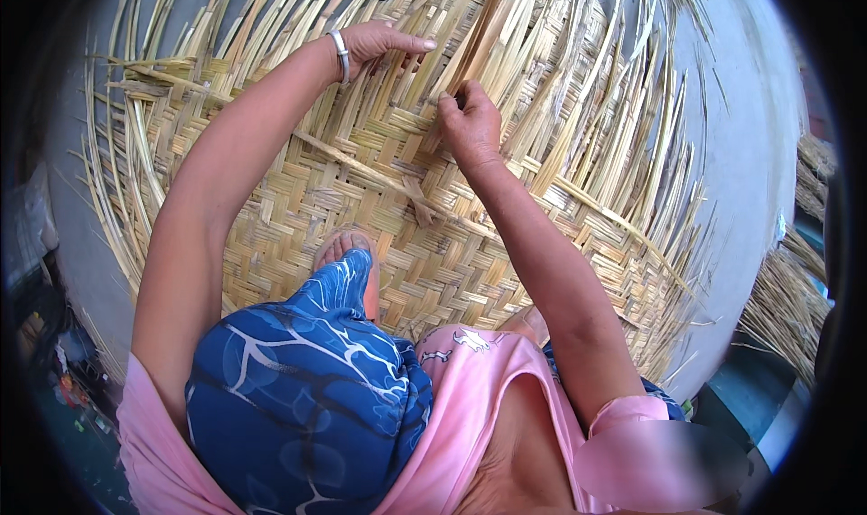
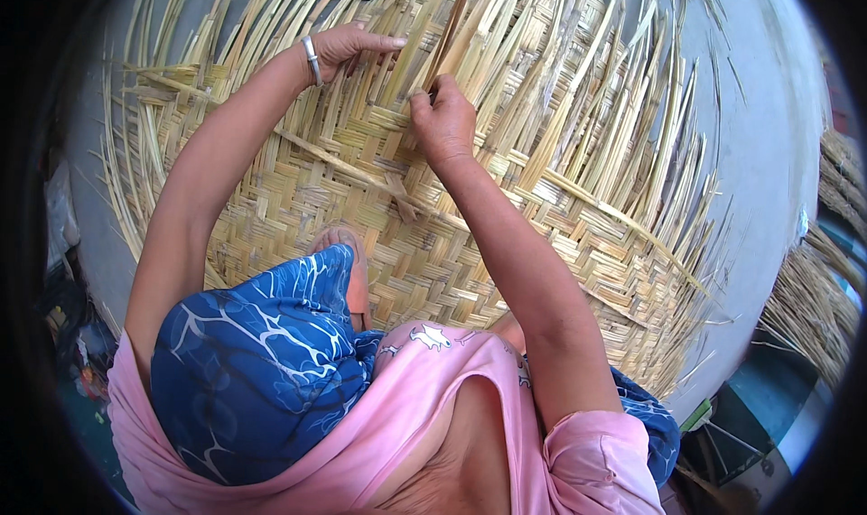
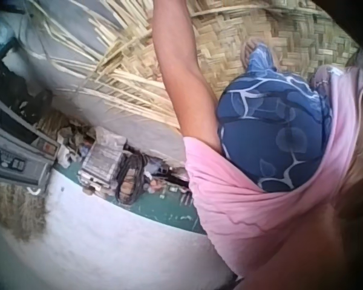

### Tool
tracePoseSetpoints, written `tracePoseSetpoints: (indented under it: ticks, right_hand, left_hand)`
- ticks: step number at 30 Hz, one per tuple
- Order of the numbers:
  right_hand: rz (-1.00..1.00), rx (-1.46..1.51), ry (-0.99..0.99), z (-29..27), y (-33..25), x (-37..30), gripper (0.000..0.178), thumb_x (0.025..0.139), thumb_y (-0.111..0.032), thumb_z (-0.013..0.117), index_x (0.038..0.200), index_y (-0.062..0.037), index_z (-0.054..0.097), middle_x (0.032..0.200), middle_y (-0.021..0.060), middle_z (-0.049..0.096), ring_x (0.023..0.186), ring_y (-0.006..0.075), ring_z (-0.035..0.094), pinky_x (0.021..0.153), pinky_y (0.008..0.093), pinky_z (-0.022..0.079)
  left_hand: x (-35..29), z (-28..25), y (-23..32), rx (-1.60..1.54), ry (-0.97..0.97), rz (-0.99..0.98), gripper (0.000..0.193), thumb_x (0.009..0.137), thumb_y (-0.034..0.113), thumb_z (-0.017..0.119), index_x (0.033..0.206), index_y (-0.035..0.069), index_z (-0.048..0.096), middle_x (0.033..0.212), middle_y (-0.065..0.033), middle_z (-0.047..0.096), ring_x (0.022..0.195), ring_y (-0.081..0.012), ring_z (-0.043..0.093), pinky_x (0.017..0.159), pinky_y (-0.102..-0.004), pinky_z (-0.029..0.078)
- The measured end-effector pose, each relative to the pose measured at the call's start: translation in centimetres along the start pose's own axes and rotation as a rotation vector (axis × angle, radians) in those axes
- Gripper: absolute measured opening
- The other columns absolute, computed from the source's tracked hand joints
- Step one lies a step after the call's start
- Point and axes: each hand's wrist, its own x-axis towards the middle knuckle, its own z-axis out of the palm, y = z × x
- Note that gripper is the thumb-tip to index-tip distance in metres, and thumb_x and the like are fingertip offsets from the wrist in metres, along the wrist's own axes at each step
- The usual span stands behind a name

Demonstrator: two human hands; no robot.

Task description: The person is weaving a mat using dried palm leaves. They are sitting on the floor and using their hands to interlace the leaves in a crisscross pattern.

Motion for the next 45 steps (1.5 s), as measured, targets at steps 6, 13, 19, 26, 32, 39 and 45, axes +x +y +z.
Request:
tracePoseSetpoints:
  ticks: [6, 13, 19, 26, 32, 39, 45]
  right_hand:
    - [0.018, 0.029, 0.034, 0.9, 0.7, -0.4, 0.021, 0.08, -0.02, 0.058, 0.087, -0.0008, 0.051, 0.069, 0.0197, 0.059, 0.066, 0.0374, 0.059, 0.062, 0.044, 0.047]
    - [0.023, 0.01, -0.008, 0.8, 1.0, -0.2, 0.022, 0.082, -0.019, 0.056, 0.097, -0.0035, 0.052, 0.072, 0.0192, 0.061, 0.069, 0.0379, 0.06, 0.064, 0.0432, 0.048]
    - [-0.209, -0.383, -0.229, 0.2, -0.3, 0.1, 0.028, 0.082, -0.021, 0.056, 0.108, -0.0121, 0.053, 0.096, 0.0162, 0.061, 0.089, 0.0353, 0.059, 0.077, 0.0433, 0.047]
    - [-0.161, -0.302, -0.238, 0.1, 0.8, 0.5, 0.027, 0.084, -0.022, 0.056, 0.11, -0.0141, 0.058, 0.105, 0.0129, 0.061, 0.096, 0.0331, 0.058, 0.082, 0.0406, 0.047]
    - [-0.085, -0.369, -0.262, 0.8, -0.2, 0.4, 0.019, 0.084, -0.021, 0.055, 0.1, -0.0108, 0.055, 0.099, 0.0156, 0.061, 0.086, 0.034, 0.06, 0.075, 0.0431, 0.048]
    - [-0.545, -0.854, -0.484, 0.8, -2.0, 1.3, 0.01, 0.083, -0.014, 0.05, 0.091, -0.0093, 0.054, 0.087, 0.0155, 0.057, 0.077, 0.031, 0.061, 0.064, 0.0414, 0.05]
    - [-0.695, -0.884, -0.571, 2.3, -6.9, 1.9, 0.012, 0.084, -0.01, 0.045, 0.088, -0.0037, 0.054, 0.093, 0.0176, 0.056, 0.08, 0.0306, 0.06, 0.07, 0.0405, 0.05]
  left_hand:
    - [0.5, -0.3, -0.6, -0.023, 0.005, -0.015, 0.035, 0.074, 0.031, 0.075, 0.098, 0.01, 0.06, 0.076, 0.0036, 0.06, 0.063, -0.007, 0.057, 0.054, -0.0226, 0.051]
    - [0.5, 0.4, -0.5, -0.085, 0.004, -0.019, 0.035, 0.075, 0.035, 0.074, 0.096, 0.011, 0.06, 0.074, 0.0046, 0.056, 0.062, -0.0053, 0.054, 0.053, -0.0194, 0.048]
    - [-0.5, 0.8, 0.2, -0.12, -0.052, 0.015, 0.04, 0.077, 0.028, 0.072, 0.109, 0.007, 0.058, 0.091, -0.0023, 0.064, 0.081, -0.0116, 0.061, 0.072, -0.0266, 0.05]
    - [-2.1, -0.7, -0.4, -0.521, 0.212, 0.406, 0.034, 0.083, 0.017, 0.065, 0.115, 0.009, 0.056, 0.097, 0.0, 0.063, 0.09, -0.0123, 0.059, 0.081, -0.0271, 0.047]
    - [-5.5, -6.2, -2.9, -0.311, 0.702, 0.409, 0.02, 0.084, 0.004, 0.059, 0.104, 0.005, 0.061, 0.093, -0.0034, 0.063, 0.073, -0.0105, 0.061, 0.062, -0.0218, 0.052]
    - [-8.4, -7.5, -6.6, -0.194, 0.826, 0.157, 0.019, 0.084, 0.003, 0.057, 0.103, 0.003, 0.062, 0.092, -0.0049, 0.063, 0.074, -0.0108, 0.061, 0.059, -0.0217, 0.054]
    - [-10.7, -9.5, -6.8, -0.399, 0.753, 0.258, 0.016, 0.086, 0.003, 0.055, 0.101, 0.003, 0.06, 0.089, -0.0061, 0.063, 0.074, -0.0139, 0.062, 0.064, -0.025, 0.054]
